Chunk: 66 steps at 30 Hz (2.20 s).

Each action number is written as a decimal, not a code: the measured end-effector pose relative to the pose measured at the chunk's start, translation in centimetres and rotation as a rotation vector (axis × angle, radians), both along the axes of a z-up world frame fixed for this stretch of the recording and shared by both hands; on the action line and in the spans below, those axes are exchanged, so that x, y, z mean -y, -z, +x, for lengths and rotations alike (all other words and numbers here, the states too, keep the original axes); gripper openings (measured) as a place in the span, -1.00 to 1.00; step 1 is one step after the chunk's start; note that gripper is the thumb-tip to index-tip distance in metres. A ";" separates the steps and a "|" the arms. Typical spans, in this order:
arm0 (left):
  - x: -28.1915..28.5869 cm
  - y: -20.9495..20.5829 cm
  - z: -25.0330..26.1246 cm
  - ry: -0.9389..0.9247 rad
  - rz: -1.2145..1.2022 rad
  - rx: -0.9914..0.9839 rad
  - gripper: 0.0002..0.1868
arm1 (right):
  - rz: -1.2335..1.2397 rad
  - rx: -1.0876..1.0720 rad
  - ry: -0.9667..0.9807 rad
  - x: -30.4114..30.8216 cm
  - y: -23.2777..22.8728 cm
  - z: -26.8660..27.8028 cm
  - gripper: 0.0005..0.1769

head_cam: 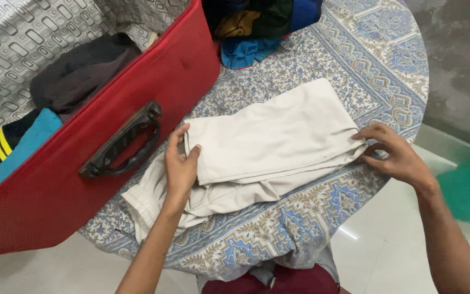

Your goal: The person folds white shorts and a black shirt by hand and places them into an open red suitcase on a bed.

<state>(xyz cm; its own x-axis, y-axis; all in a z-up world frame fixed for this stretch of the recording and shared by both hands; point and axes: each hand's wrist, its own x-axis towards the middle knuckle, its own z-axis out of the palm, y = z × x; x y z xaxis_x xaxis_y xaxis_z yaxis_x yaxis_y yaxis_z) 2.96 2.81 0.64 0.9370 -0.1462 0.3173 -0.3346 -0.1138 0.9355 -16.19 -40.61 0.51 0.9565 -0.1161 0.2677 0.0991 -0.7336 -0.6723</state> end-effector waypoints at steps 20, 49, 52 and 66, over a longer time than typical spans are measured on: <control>-1.0 -0.3 -3.4 0.163 -0.010 -0.163 -0.08 | -0.308 0.368 0.375 -2.3 4.2 -1.5 -0.67; -4.3 -1.6 -10.6 0.122 0.868 0.561 0.20 | -0.378 0.318 0.412 1.6 7.8 -1.8 -0.71; -6.7 0.0 -9.4 0.087 1.066 0.619 0.25 | -0.449 0.450 0.451 5.7 7.9 -2.1 -0.81; -9.3 0.2 -10.5 0.210 1.114 0.462 0.07 | -0.472 0.283 0.407 4.7 6.1 -3.0 -0.66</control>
<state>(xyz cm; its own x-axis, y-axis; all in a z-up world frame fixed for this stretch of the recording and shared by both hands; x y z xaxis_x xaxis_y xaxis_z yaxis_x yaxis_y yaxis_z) -7.53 12.07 0.39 0.6949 -0.6852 0.2181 -0.7176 -0.6802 0.1496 -19.23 -45.33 -5.56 0.7472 -0.2610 0.6112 -0.1222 -0.9579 -0.2597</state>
